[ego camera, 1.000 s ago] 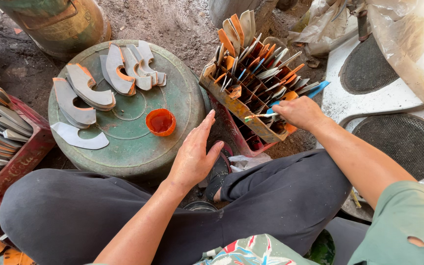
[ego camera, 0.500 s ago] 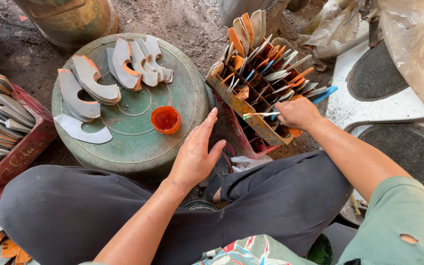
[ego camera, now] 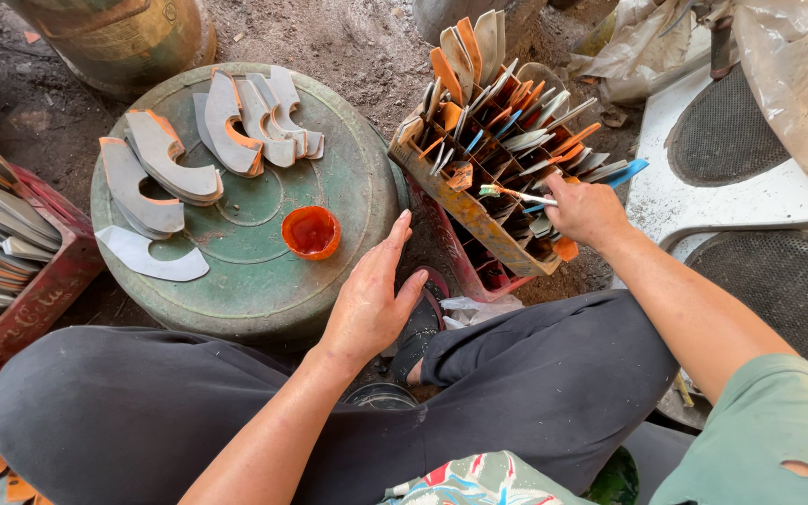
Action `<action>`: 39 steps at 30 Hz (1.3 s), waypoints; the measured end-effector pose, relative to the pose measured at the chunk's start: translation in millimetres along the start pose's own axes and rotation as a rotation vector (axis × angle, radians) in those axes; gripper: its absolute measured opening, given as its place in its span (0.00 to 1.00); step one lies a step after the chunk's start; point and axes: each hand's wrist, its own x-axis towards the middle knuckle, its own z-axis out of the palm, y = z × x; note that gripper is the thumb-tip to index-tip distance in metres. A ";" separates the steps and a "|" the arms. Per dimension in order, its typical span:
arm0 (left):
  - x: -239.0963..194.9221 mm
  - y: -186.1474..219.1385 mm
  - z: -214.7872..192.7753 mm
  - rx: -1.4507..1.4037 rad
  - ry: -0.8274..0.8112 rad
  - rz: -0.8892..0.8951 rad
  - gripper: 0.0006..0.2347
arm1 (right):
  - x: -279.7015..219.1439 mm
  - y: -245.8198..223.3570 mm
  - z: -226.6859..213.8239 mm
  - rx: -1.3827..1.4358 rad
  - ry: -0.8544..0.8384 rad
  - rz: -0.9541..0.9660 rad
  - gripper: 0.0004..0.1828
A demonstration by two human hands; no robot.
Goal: The person sits on the ground and applies orange paint to the edges of curved ceramic pieces using a small brush. They repeatedly dip the brush into a small container of paint and carefully coat the edges of each piece before placing them into a cardboard drying rack.
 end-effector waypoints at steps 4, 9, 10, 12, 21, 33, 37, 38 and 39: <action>3.1 -3.1 7.0 0.009 -0.028 -0.021 0.33 | -0.9 1.5 -2.7 0.015 0.051 -0.051 0.13; 9.9 -9.0 17.4 0.093 -0.066 -0.010 0.26 | -14.6 -11.7 -40.6 0.202 0.184 0.081 0.10; 13.4 -9.8 19.3 0.095 -0.112 -0.081 0.23 | -24.4 -15.8 -54.8 0.304 0.340 0.107 0.11; 21.4 -13.0 28.1 0.103 -0.198 -0.218 0.19 | -47.4 -24.0 -84.3 0.591 0.551 0.200 0.11; 141.4 -34.7 169.4 0.172 -0.414 -0.333 0.28 | -109.9 -64.2 -106.8 1.681 0.937 0.367 0.05; 203.7 -73.0 242.1 0.067 -0.739 -0.498 0.34 | -122.0 -35.0 -74.8 1.292 0.819 0.648 0.07; 192.2 -75.2 239.5 -0.094 -0.695 -0.617 0.28 | -121.2 -34.8 -73.5 1.279 0.819 0.636 0.08; 189.2 -73.6 239.0 -0.134 -0.665 -0.655 0.27 | -120.6 -35.3 -73.8 1.267 0.810 0.641 0.08; 186.6 -71.8 238.2 -0.173 -0.636 -0.692 0.26 | -120.3 -36.3 -74.3 1.255 0.802 0.646 0.08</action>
